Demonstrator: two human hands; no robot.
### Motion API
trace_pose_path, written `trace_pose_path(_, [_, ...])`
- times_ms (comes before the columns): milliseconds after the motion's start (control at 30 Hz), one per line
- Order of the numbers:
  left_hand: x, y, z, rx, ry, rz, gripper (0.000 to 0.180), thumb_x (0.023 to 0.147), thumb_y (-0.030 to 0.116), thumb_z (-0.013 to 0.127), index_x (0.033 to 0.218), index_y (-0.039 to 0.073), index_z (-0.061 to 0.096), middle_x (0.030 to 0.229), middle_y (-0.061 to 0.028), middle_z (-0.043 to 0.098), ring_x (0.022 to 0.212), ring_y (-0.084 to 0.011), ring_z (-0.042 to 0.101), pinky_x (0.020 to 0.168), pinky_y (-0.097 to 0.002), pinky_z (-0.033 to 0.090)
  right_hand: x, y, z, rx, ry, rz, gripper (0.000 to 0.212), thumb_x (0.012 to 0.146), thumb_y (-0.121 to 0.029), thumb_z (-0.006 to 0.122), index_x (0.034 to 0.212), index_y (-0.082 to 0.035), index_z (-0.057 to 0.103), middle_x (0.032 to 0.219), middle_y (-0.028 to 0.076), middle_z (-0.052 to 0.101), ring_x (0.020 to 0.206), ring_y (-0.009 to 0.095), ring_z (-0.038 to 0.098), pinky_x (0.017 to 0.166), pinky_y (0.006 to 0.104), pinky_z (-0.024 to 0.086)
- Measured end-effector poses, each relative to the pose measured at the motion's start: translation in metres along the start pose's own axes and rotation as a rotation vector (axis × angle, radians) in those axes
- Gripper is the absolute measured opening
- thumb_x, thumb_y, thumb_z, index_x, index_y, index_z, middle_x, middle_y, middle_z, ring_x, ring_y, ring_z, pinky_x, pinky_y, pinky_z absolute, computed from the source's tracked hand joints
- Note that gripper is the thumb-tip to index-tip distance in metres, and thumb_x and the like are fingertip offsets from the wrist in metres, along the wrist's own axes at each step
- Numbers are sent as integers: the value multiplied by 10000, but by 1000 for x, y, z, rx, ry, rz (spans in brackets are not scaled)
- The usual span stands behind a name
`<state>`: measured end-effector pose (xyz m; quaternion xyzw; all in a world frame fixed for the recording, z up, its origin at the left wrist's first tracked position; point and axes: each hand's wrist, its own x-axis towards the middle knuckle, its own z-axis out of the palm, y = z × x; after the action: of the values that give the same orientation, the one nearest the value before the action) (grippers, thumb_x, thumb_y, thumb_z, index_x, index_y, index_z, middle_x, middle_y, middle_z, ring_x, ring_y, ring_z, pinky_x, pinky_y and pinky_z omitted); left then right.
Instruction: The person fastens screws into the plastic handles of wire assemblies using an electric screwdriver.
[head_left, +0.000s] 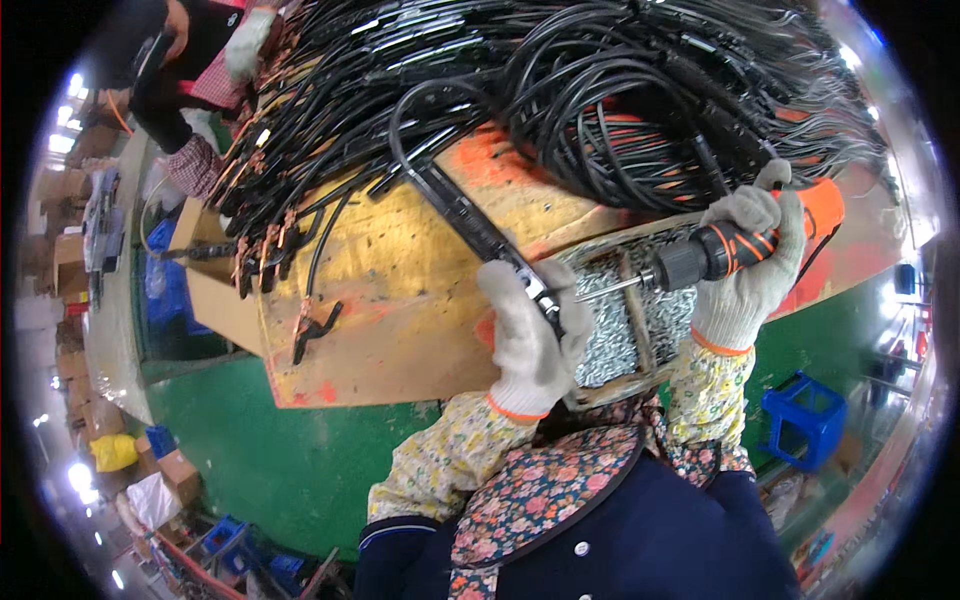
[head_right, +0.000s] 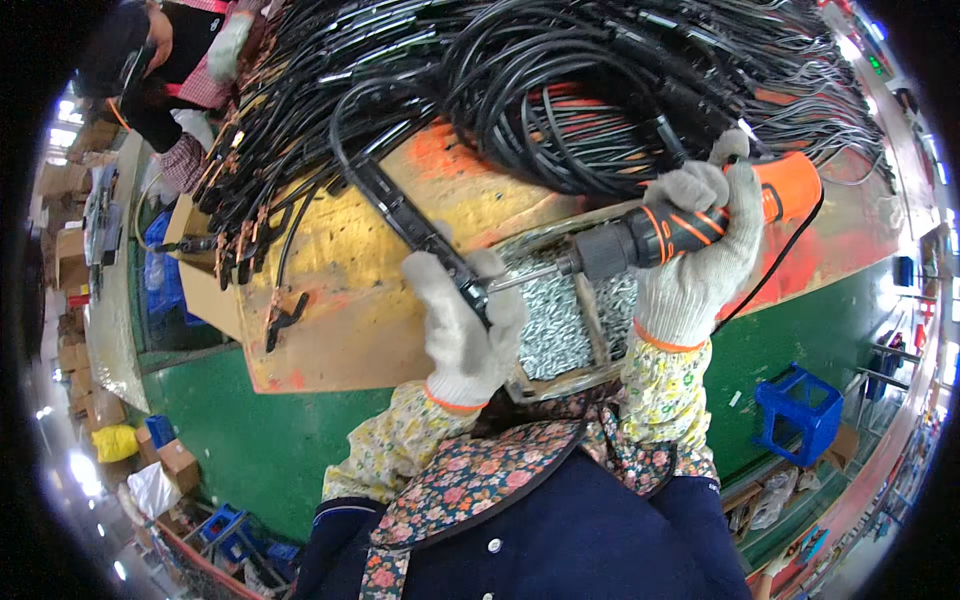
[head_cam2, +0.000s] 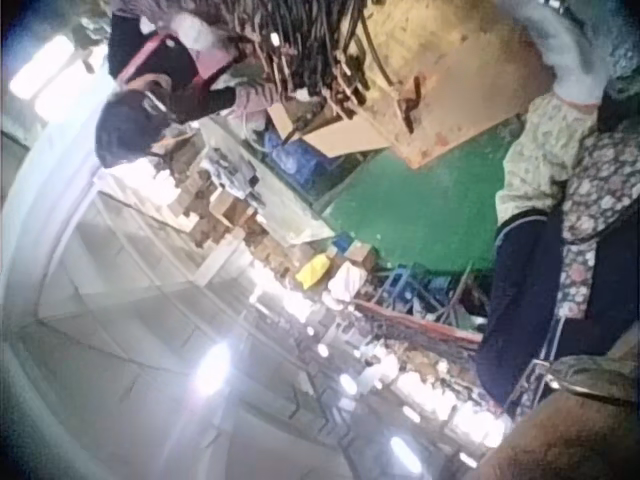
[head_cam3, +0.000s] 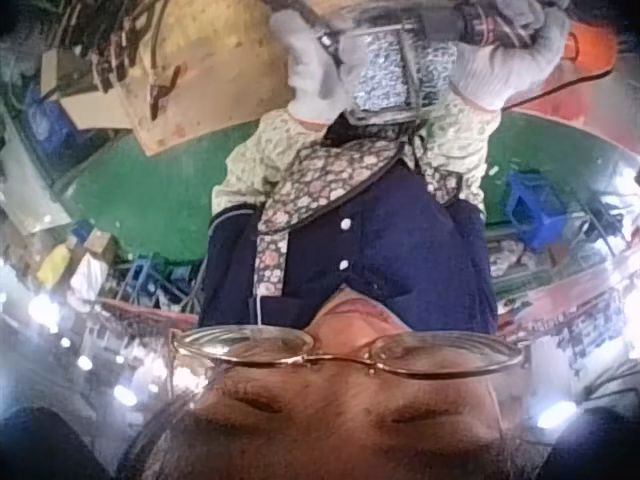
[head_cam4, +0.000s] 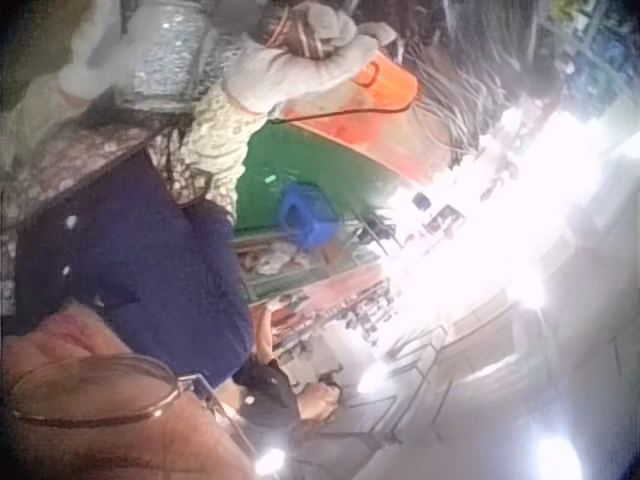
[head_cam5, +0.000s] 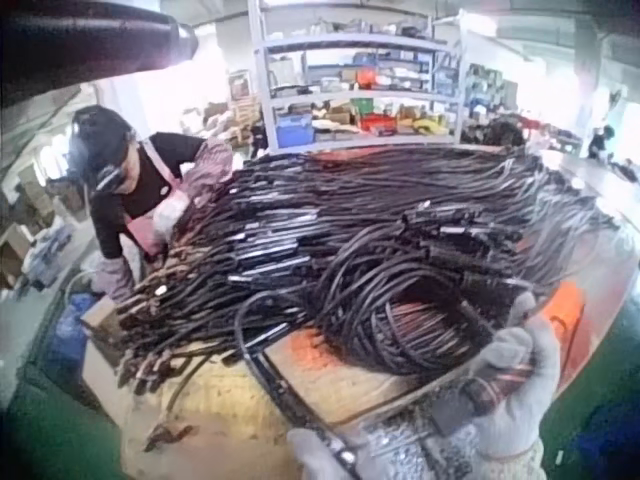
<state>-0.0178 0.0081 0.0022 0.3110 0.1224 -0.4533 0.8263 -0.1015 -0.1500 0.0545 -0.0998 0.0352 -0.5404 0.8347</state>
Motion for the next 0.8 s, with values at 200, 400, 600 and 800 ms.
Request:
trace_pose_path(200, [8, 4, -5, -65, -63, 15, 525, 904, 654, 468, 1275, 283, 437, 788, -12, 558, 453, -122, 440, 379, -250, 329, -5, 28, -11, -12, 42, 61, 292, 930, -102, 606, 1201, -22, 533, 695, -7, 466, 613, 87, 481, 633, 251, 511])
trace_pose_path(400, [5, 11, -1, -89, 3, -31, 527, 907, 656, 458, 1276, 280, 436, 758, -11, 557, 431, -121, 432, 367, -246, 325, -12, 32, -17, -97, 92, 63, 309, 923, -107, 617, 1220, -71, 541, 701, -16, 455, 612, 95, 477, 634, 246, 512])
trace_pose_path(600, [6, 8, -10, -53, -70, -30, 569, 891, 686, 447, 1292, 284, 404, 719, -5, 542, 419, -118, 424, 362, -245, 323, -13, 35, -13, -56, 87, 83, 315, 924, -104, 613, 1227, -67, 535, 692, -28, 443, 604, 86, 458, 613, 241, 491])
trace_pose_path(800, [10, 4, -9, -58, -29, -101, 570, 869, 726, 431, 1230, 285, 424, 683, 10, 511, 432, -121, 431, 375, -248, 330, -7, 23, -13, -120, 4, -16, 278, 957, -81, 547, 1224, -16, 509, 675, -15, 422, 596, 80, 435, 620, 240, 478])
